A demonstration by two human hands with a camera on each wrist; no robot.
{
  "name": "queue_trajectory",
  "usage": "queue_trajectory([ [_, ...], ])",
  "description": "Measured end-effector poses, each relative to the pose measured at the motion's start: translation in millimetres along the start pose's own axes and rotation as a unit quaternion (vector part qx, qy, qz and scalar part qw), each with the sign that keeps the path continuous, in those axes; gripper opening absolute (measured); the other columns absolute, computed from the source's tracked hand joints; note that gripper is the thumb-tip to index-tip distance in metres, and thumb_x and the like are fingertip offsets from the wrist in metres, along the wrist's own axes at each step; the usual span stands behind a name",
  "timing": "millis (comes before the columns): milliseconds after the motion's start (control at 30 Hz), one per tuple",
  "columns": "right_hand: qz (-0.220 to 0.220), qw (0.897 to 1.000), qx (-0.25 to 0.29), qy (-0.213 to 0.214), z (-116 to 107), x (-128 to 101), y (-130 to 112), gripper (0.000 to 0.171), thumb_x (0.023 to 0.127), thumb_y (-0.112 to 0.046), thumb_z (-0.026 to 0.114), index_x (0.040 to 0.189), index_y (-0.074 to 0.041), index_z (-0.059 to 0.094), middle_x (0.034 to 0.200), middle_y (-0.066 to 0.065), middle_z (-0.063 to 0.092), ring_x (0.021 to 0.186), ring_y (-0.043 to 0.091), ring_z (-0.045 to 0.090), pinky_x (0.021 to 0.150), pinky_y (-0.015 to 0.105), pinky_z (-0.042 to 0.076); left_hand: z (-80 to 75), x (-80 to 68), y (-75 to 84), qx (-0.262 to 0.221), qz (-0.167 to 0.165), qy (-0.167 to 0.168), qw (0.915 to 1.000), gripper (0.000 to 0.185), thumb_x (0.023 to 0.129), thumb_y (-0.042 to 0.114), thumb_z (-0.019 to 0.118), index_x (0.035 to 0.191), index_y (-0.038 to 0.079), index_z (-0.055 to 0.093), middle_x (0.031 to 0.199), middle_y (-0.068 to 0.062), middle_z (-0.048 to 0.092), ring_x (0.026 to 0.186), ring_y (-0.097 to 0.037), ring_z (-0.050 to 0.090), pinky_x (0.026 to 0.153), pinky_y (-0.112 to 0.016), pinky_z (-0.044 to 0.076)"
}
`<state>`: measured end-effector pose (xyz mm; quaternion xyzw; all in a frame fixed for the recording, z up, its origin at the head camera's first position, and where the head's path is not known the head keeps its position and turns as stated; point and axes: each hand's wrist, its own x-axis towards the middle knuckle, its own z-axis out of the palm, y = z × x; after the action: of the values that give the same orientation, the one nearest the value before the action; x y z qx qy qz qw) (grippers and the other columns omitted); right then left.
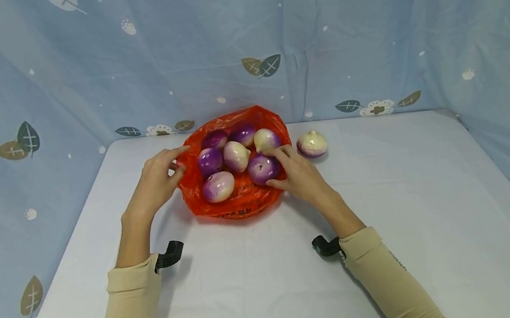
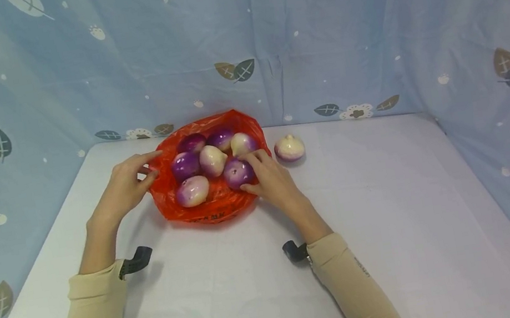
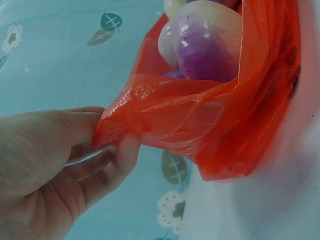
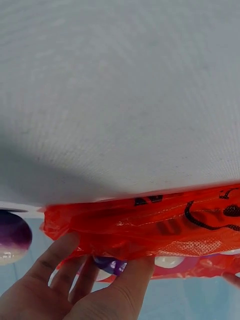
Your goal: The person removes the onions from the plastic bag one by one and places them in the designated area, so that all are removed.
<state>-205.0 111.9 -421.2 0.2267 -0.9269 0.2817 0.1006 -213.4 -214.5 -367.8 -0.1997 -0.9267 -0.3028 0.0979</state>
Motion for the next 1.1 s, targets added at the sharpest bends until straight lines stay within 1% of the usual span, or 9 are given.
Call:
queue_trajectory([
  [167, -0.005, 1.0, -0.008, -0.003, -0.7, -0.6, -0.8, 0.068, 0.079, -0.029, 0.083, 0.139, -0.016, 0.052, 0.126, 0.013, 0.052, 0.112, 0.031, 0.059, 0.105, 0.046, 0.049, -1.1, -0.8, 1.0, -0.001, 0.001, 0.001, 1.0, 0.045, 0.091, -0.004, 0.057, 0.135, 0.006, 0.058, 0.116, -0.018, 0.066, 0.096, -0.033, 0.068, 0.08, -0.049, 0.06],
  [400, 0.003, 1.0, -0.014, -0.004, -0.2, -2.0, -0.5, 0.072, 0.077, -0.025, 0.084, 0.139, -0.016, 0.049, 0.127, 0.015, 0.05, 0.111, 0.033, 0.06, 0.105, 0.048, 0.049, -2.3, 0.0, 4.3, -0.002, 0.003, 0.002, 1.0, 0.046, 0.091, -0.004, 0.058, 0.135, 0.007, 0.059, 0.114, -0.017, 0.067, 0.096, -0.032, 0.068, 0.079, -0.046, 0.061],
  [667, -0.006, 1.0, -0.009, 0.006, 0.3, -1.8, -1.0, 0.07, 0.077, -0.023, 0.084, 0.137, -0.013, 0.048, 0.127, 0.015, 0.05, 0.115, 0.033, 0.058, 0.107, 0.047, 0.047, -3.4, -0.4, 5.6, -0.009, 0.003, 0.003, 1.0, 0.046, 0.09, -0.005, 0.058, 0.135, 0.007, 0.059, 0.115, -0.016, 0.067, 0.096, -0.031, 0.068, 0.078, -0.045, 0.061],
  [833, -0.009, 1.0, -0.006, 0.005, 0.1, -2.1, -0.6, 0.069, 0.078, -0.023, 0.084, 0.136, -0.011, 0.049, 0.128, 0.013, 0.051, 0.119, 0.031, 0.056, 0.11, 0.046, 0.045, -4.3, -1.1, 5.7, -0.007, 0.005, 0.004, 1.0, 0.045, 0.091, -0.004, 0.058, 0.134, 0.006, 0.059, 0.116, -0.017, 0.067, 0.095, -0.032, 0.068, 0.079, -0.046, 0.061],
  [1100, -0.009, 1.0, -0.006, 0.006, -1.2, -2.8, -1.0, 0.068, 0.079, -0.026, 0.083, 0.136, -0.011, 0.049, 0.129, 0.012, 0.054, 0.12, 0.029, 0.056, 0.11, 0.045, 0.045, -6.6, -3.5, 6.0, -0.003, 0.005, 0.008, 1.0, 0.044, 0.091, -0.003, 0.058, 0.134, 0.006, 0.059, 0.117, -0.017, 0.066, 0.095, -0.032, 0.068, 0.081, -0.047, 0.06],
])
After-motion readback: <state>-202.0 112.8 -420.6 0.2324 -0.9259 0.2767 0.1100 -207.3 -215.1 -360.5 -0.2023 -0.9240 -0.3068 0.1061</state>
